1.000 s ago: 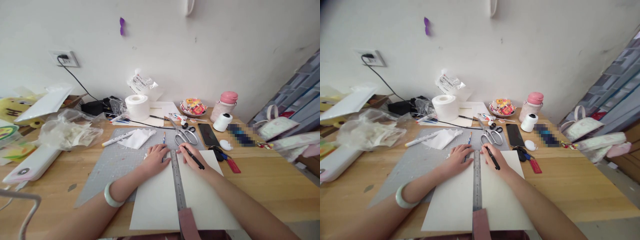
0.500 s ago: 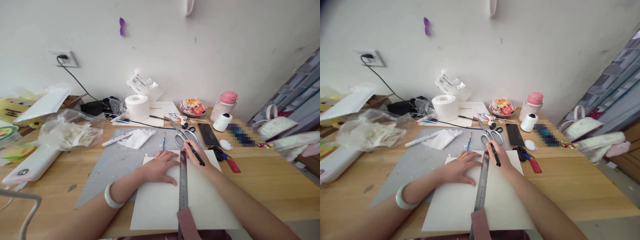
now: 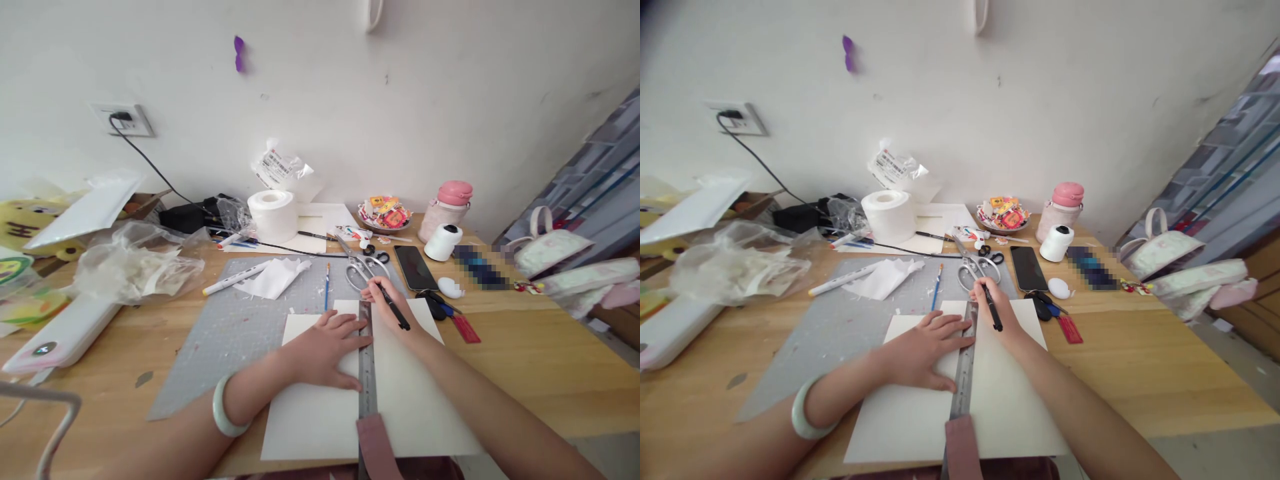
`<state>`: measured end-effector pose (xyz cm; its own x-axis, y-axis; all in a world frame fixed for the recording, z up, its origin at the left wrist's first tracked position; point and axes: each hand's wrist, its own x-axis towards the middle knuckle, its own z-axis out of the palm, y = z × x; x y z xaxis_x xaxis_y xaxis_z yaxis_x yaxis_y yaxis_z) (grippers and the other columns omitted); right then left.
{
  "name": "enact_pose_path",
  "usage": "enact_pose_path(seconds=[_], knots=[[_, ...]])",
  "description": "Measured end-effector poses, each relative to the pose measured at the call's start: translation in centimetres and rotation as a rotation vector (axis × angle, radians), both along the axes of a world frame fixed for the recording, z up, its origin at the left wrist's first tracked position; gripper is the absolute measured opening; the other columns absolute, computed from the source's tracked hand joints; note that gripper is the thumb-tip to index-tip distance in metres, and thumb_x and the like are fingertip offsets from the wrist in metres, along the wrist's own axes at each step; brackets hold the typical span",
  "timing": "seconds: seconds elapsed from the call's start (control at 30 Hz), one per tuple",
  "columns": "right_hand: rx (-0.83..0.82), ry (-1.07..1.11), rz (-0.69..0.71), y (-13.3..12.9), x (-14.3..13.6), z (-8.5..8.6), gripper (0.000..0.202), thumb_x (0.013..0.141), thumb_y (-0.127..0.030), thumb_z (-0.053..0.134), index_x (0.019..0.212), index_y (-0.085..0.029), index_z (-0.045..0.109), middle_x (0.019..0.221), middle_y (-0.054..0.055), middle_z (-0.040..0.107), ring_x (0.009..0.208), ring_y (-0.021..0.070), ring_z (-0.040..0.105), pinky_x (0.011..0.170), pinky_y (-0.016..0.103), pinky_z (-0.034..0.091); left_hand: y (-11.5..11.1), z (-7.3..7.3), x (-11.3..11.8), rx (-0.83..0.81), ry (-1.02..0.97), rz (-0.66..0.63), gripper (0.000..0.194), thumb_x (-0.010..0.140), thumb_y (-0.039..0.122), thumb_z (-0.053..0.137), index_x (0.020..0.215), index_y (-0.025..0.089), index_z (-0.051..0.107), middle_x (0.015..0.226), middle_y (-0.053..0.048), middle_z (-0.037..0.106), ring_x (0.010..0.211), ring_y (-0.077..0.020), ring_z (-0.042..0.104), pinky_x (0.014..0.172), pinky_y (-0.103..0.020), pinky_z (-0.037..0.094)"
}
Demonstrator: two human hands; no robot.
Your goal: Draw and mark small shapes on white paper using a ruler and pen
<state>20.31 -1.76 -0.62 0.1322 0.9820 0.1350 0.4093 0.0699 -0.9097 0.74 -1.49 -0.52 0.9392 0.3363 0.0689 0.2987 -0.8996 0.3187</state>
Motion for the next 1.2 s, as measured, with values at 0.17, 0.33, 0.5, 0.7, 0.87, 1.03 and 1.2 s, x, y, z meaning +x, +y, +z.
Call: enact_pose_path(seconds=[0.17,0.33,0.5,0.7,0.87,1.03,1.2], knots=[[0.03,-0.071,-0.001,0.1,0.5,0.2,0.03,0.085,-0.048,0.038,0.091,-0.021,0.049,0.082,0.005,0.063,0.084,0.0186,0.061,0.08,0.036,0.047,-0.7,-0.1,0.3,0.049,-0.007,0.03,0.077,0.072,0.069,0.046,0.133,0.024,0.037,0.142,-0.011,0.034,0.129,-0.032,0.029,0.106,-0.051,0.019],[0.001,0.014,0.044,0.1,0.4,0.1,0.031,0.084,-0.049,0.039,0.09,-0.021,0.048,0.082,0.005,0.063,0.082,0.0175,0.061,0.08,0.036,0.049,-1.5,-0.1,0.6,0.071,-0.018,0.031,0.075,0.074,0.066,0.046,0.131,0.017,0.039,0.139,-0.013,0.037,0.129,-0.0291,0.03,0.108,-0.046,0.019],[-0.001,0.079,0.13,-0.2,-0.3,-0.2,0.031,0.084,-0.05,0.039,0.09,-0.021,0.048,0.085,0.005,0.062,0.085,0.017,0.061,0.082,0.035,0.049,-1.6,-0.2,0.7,0.098,-0.015,0.09,0.071,0.076,0.066,0.043,0.125,0.015,0.043,0.138,-0.013,0.039,0.128,-0.029,0.032,0.106,-0.048,0.022],[-0.016,0.066,0.067,-0.4,-0.3,0.4,0.034,0.084,-0.051,0.039,0.091,-0.02,0.051,0.082,0.005,0.06,0.083,0.0167,0.06,0.077,0.03,0.049,-1.3,-0.4,0.7,0.041,0.014,0.103,0.068,0.081,0.062,0.037,0.134,0.019,0.032,0.142,-0.012,0.033,0.131,-0.0273,0.028,0.107,-0.05,0.017],[-0.056,-0.019,-0.049,-0.3,0.2,0.6,0.041,0.084,-0.054,0.034,0.08,-0.019,0.056,0.056,-0.001,0.05,0.055,0.0142,0.053,0.058,0.027,0.044,-1.1,-0.7,0.7,-0.009,0.034,0.091,0.068,0.084,0.061,0.031,0.138,0.019,0.025,0.146,-0.012,0.026,0.135,-0.0243,0.019,0.109,-0.049,0.01],[-0.118,-0.018,0.0,-0.4,0.1,1.0,0.032,0.083,-0.046,0.037,0.075,-0.019,0.053,0.042,-0.005,0.041,0.043,0.0121,0.043,0.049,0.025,0.037,-1.1,-0.7,0.5,0.021,0.037,0.085,0.069,0.084,0.06,0.035,0.137,0.018,0.026,0.145,-0.012,0.026,0.134,-0.0257,0.023,0.108,-0.05,0.012],[-0.164,0.072,-0.029,0.0,-0.1,0.8,0.014,0.073,-0.034,0.048,0.076,-0.023,0.04,0.044,-0.009,0.043,0.041,0.0106,0.043,0.046,0.022,0.036,-1.0,-0.5,0.1,0.032,0.062,0.057,0.066,0.083,0.057,0.039,0.136,0.018,0.028,0.146,-0.012,0.024,0.133,-0.0275,0.025,0.107,-0.05,0.016]])
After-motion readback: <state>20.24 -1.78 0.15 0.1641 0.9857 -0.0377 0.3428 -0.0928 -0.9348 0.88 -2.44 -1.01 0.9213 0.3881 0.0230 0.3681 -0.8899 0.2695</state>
